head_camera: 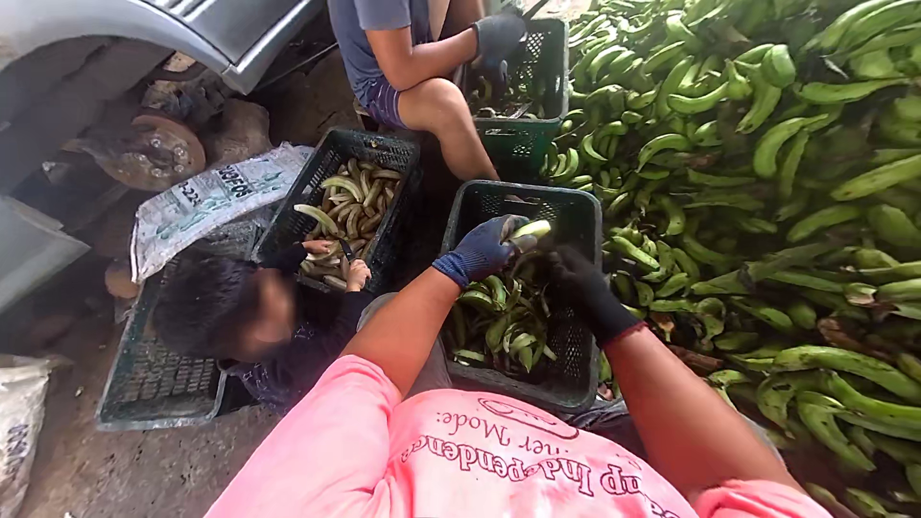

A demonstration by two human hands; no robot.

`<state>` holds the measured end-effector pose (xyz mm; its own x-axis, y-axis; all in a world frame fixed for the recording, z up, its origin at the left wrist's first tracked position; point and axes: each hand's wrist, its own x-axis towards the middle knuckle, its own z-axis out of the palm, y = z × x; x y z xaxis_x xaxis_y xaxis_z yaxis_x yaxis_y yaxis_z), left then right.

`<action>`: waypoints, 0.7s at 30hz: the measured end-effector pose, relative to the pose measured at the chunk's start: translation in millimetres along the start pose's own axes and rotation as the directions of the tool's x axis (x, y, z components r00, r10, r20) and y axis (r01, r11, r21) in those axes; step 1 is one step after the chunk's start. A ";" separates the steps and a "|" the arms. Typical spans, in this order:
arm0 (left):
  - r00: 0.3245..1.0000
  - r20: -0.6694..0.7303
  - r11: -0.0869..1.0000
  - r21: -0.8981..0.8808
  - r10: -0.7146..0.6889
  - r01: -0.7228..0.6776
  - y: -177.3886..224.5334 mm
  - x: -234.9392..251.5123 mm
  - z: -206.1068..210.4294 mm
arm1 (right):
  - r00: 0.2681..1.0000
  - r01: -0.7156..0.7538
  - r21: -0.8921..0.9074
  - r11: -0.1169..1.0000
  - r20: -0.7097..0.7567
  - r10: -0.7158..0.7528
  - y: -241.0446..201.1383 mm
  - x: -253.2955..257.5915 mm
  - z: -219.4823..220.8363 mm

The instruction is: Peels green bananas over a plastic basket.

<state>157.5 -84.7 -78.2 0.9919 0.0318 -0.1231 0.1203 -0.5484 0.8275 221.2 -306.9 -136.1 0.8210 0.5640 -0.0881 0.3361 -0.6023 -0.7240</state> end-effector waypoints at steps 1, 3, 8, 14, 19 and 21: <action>1.000 -0.015 1.000 0.000 0.003 -0.003 0.0 -2.1 -3.6 | 0.992 -0.089 -0.014 0.996 0.092 0.090 7.6 7.2 5.0; 0.990 -0.140 0.993 0.115 -0.004 0.021 3.2 -13.3 -20.8 | 0.982 -0.116 -0.001 0.993 0.153 0.115 4.9 10.7 4.3; 0.811 -0.562 0.768 0.588 0.163 0.254 -12.8 -28.7 -91.1 | 0.989 -0.096 0.048 0.994 0.116 0.090 -3.3 -0.5 -24.8; 0.686 -0.719 0.710 0.426 -0.109 0.560 -52.0 -11.2 -96.1 | 0.994 -0.026 0.035 0.999 0.106 0.023 -4.6 -6.1 -39.8; 0.862 -0.506 0.756 0.550 -0.037 0.356 -34.6 3.8 -56.1 | 0.999 -0.041 -0.087 0.995 -0.008 0.041 -12.7 -31.4 -102.3; 0.904 -0.427 0.763 0.585 0.001 0.275 -41.8 10.9 -47.1 | 0.993 -0.111 -0.129 0.985 -0.057 0.104 1.1 -45.4 -129.7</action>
<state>165.2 -22.0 -88.3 0.9144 0.3852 0.1240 0.3408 -0.8983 0.2773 244.1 -406.4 -44.2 0.8767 0.4650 -0.1235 0.2999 -0.7290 -0.6153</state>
